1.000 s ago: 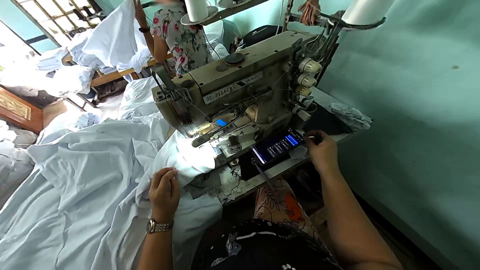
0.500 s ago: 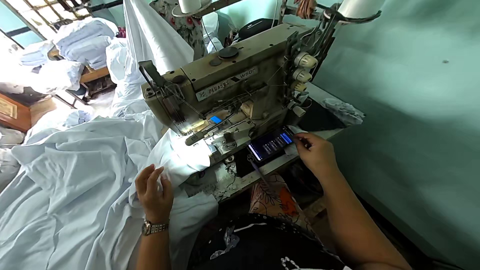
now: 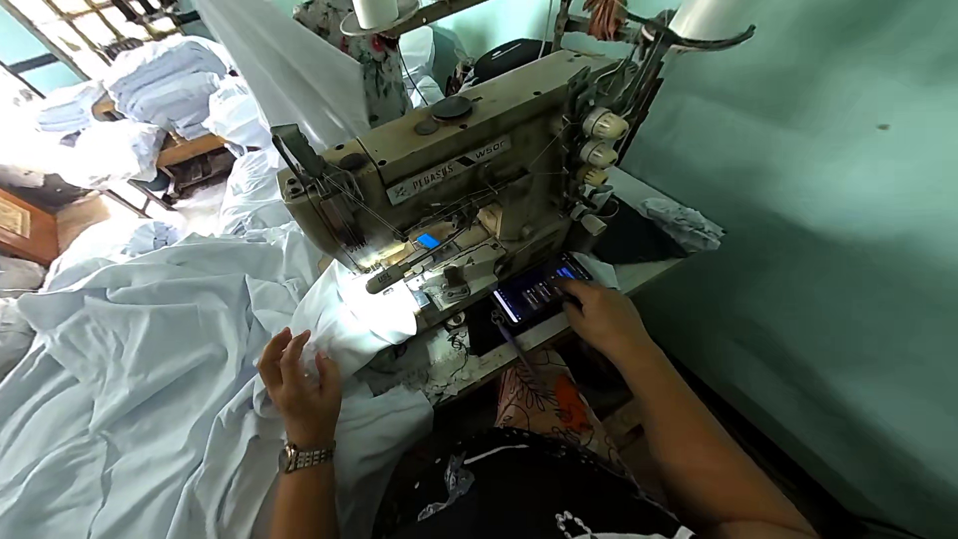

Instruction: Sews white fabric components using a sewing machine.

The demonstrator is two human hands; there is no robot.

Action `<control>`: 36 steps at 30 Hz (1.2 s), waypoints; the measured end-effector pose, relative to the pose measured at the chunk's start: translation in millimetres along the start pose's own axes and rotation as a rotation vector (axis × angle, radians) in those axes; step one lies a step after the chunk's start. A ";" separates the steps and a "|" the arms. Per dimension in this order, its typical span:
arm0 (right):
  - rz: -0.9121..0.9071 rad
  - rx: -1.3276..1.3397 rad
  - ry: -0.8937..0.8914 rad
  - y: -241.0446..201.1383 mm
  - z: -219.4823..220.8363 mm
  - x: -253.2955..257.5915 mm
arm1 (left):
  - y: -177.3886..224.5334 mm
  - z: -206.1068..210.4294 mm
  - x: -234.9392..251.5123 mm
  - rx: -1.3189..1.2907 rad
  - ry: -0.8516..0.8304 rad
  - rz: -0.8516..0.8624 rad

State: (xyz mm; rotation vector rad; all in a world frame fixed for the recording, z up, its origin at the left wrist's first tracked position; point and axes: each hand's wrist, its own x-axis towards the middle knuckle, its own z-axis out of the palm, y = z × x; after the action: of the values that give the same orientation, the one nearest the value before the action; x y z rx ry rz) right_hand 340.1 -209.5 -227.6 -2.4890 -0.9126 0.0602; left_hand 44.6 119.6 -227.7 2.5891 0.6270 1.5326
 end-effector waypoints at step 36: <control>-0.569 0.510 -0.153 -190.5 49.0 62.0 | 29.7 -12.7 107.5 -0.014 -0.591 0.479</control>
State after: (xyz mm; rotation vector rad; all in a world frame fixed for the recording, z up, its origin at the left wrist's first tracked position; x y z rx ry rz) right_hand 264.5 -24.6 -176.3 -1.7146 -1.4312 0.2596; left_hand 88.1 131.1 -124.8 3.0965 -0.0669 0.7299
